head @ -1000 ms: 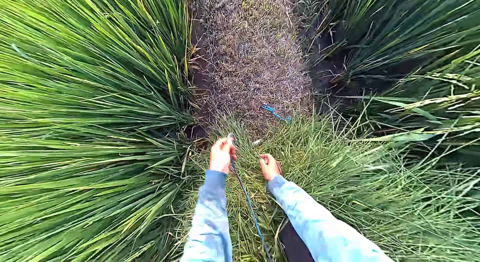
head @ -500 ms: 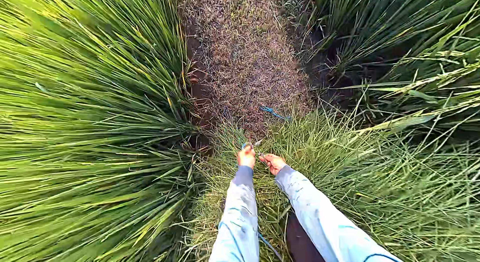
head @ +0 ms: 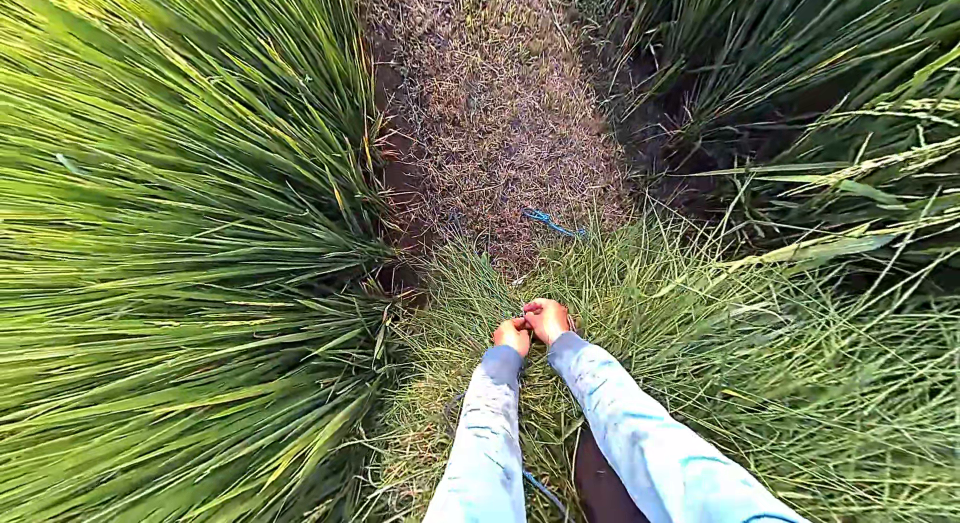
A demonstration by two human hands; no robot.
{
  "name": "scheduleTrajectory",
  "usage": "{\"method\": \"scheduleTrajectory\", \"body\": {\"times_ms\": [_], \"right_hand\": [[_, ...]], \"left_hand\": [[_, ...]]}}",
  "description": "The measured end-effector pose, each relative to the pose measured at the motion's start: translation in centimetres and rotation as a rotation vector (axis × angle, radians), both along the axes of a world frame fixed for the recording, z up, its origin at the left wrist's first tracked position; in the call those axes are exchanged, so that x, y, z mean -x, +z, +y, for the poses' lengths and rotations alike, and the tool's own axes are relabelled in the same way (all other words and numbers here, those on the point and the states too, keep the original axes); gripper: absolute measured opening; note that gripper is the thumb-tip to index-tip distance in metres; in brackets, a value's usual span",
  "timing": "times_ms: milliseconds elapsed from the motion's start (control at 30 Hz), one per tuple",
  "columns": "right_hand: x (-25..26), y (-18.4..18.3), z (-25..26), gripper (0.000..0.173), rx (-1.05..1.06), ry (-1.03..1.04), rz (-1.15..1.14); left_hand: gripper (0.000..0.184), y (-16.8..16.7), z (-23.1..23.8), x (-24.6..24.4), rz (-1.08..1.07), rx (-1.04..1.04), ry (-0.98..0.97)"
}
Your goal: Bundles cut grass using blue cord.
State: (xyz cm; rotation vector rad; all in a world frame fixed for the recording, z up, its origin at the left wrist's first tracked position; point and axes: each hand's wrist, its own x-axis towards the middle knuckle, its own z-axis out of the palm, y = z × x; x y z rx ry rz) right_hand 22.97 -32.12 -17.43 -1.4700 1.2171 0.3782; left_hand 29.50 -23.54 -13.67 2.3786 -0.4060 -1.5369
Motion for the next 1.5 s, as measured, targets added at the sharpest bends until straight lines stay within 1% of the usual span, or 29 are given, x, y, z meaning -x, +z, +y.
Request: {"method": "scheduleTrajectory", "body": {"times_ms": [67,167,200,233,267,333,400,433,467,500,533,567,600,633,667,700,767,800,833,933,1000,1033,1100,1200,1267,1333,1400,1467,1500], "right_hand": [[0.3,1.7,-0.1,0.032,0.197,0.062,-0.009],[0.7,5.6,-0.3,0.035,0.394,0.07,-0.118],[0.9,7.4,-0.1,0.034,0.441,0.021,-0.217],[1.3,9.5,0.1,0.031,0.454,-0.049,-0.349],[1.9,12.0,0.2,0.027,0.423,-0.119,-0.483],[3.3,17.0,0.2,0.023,0.324,-0.211,-0.72],[6.3,20.0,0.3,0.025,0.287,-0.231,-0.848],[8.1,20.7,0.4,0.027,0.273,-0.258,-0.883],[10.1,21.2,0.7,0.03,0.244,-0.288,-0.897],[11.9,21.6,1.2,0.037,0.191,-0.3,-0.891],[13.5,22.0,1.8,0.046,0.115,-0.261,-0.858],[14.9,22.2,2.8,0.055,0.05,-0.158,-0.803],[15.9,22.1,4.1,0.064,0.024,0.028,-0.742],[16.2,21.7,5.5,0.071,0.032,0.283,-0.691],[16.3,21.2,7.5,0.072,0.054,0.547,-0.654],[16.4,20.5,10.1,0.068,0.108,0.774,-0.654],[17.2,19.7,14.8,0.043,0.237,1.125,-0.708],[17.9,20.7,16.2,0.031,0.269,1.259,-0.723],[18.9,22.2,17.6,0.027,0.282,1.363,-0.739],[25.3,28.4,21.9,0.033,0.282,1.454,-0.837],[28.8,33.8,24.6,0.029,0.183,1.54,-0.743],[30.3,35.2,26.0,0.028,0.175,1.567,-0.738],[31.3,35.3,28.0,0.026,0.201,1.581,-0.774],[31.5,32.6,30.4,0.014,0.23,1.516,-0.885],[30.7,30.5,30.8,0.018,0.406,1.521,-0.888],[29.1,30.2,30.0,0.032,0.516,1.559,-0.543],[27.8,29.7,29.2,0.039,0.55,1.488,-0.369],[28.2,31.0,29.5,0.047,0.487,1.283,-0.229],[28.7,31.7,29.4,0.051,0.439,1.105,-0.168]], "left_hand": [[0.041,2.5,0.3,-0.6,-0.035,0.101,0.132],[0.037,6.4,1.8,-2.0,-0.093,0.43,0.595],[0.037,7.7,2.3,-2.5,-0.088,0.516,0.687],[0.039,8.6,2.8,-2.7,-0.083,0.576,0.672],[0.045,8.9,3.2,-2.6,-0.085,0.606,0.534],[0.058,8.8,3.1,-1.2,-0.115,0.635,0.062],[0.055,9.6,2.9,1.7,-0.136,0.661,-0.264],[0.046,10.4,3.2,3.0,-0.155,0.674,-0.331],[0.04,11.3,4.0,4.3,-0.182,0.685,-0.333],[0.041,12.4,5.4,5.8,-0.194,0.685,-0.274],[0.042,13.6,7.3,7.9,-0.19,0.677,-0.126],[0.042,15.0,9.7,10.6,-0.186,0.649,0.101],[0.041,16.4,11.6,13.5,-0.199,0.631,0.356],[0.04,18.0,13.0,15.7,-0.215,0.641,0.584],[0.038,19.7,14.4,17.9,-0.225,0.667,0.76],[0.036,21.5,16.1,19.8,-0.21,0.701,0.874],[0.035,24.5,20.1,23.3,-0.206,0.748,0.945],[0.035,25.8,22.4,25.0,-0.209,0.765,0.94],[0.035,27.1,25.0,26.8,-0.195,0.786,0.919],[0.035,32.4,32.3,32.9,-0.084,0.921,0.832],[0.035,35.6,36.8,36.9,-0.009,1.074,0.813],[0.036,36.2,38.7,38.7,0.021,1.152,0.813],[0.036,35.4,41.1,40.7,0.014,1.257,0.838],[0.038,32.9,43.0,41.8,-0.095,1.284,0.921],[0.037,32.7,43.8,41.8,-0.17,1.254,0.907],[0.037,33.4,44.7,41.7,-0.198,1.257,0.882],[0.039,33.6,45.4,40.9,-0.197,1.325,0.906],[0.041,33.6,46.3,39.6,-0.118,1.376,1.032],[0.039,33.5,47.1,38.8,-0.038,1.357,1.092]]}}
